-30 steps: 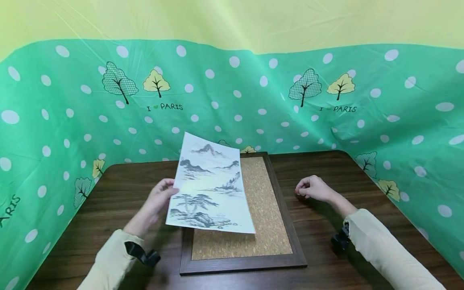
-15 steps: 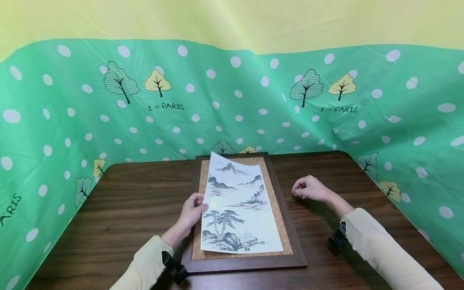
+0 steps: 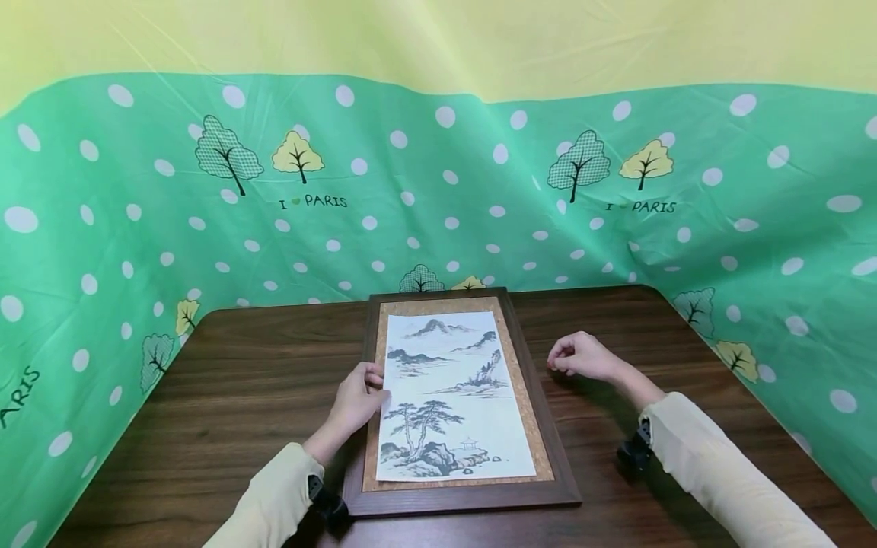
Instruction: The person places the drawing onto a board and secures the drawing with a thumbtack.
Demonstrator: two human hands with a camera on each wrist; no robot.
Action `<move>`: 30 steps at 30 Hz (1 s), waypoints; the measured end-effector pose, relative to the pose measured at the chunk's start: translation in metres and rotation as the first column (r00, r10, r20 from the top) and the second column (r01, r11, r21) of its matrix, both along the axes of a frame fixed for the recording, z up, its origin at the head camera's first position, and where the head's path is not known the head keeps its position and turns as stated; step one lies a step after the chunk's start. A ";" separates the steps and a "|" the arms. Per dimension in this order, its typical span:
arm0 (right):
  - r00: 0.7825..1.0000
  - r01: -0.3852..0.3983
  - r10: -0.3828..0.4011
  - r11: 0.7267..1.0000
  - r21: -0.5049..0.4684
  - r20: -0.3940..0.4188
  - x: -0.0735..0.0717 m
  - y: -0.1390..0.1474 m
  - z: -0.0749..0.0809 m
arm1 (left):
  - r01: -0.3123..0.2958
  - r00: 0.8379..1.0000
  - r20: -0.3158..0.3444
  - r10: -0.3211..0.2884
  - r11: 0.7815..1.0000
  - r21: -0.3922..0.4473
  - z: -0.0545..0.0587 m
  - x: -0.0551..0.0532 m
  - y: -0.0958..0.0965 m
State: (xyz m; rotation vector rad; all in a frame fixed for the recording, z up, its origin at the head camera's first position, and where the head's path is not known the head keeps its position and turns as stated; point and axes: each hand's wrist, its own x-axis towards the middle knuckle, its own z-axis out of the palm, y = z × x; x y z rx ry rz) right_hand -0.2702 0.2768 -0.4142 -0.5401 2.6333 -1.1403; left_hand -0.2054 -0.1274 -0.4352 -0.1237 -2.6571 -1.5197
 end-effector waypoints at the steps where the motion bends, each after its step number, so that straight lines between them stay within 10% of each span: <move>1: 1.000 -0.002 0.002 1.000 -0.001 -0.002 -0.001 -0.001 0.000 | 0.009 1.000 -0.021 -0.010 1.000 -0.015 0.000 -0.002 -0.005; 5: 1.000 0.001 -0.001 1.000 -0.008 -0.010 -0.005 -0.009 0.001 | 0.022 0.998 -0.055 -0.028 0.995 -0.096 -0.003 -0.011 -0.029; 13: 1.000 -0.010 0.010 0.999 -0.030 0.007 -0.019 -0.048 0.000 | 0.154 0.983 0.116 -0.142 0.983 -0.099 -0.015 -0.018 -0.051; 30: 0.988 0.140 -0.129 0.980 -0.144 0.084 -0.084 -0.149 -0.012 | 0.126 0.985 0.123 -0.117 0.990 -0.064 -0.020 -0.018 -0.051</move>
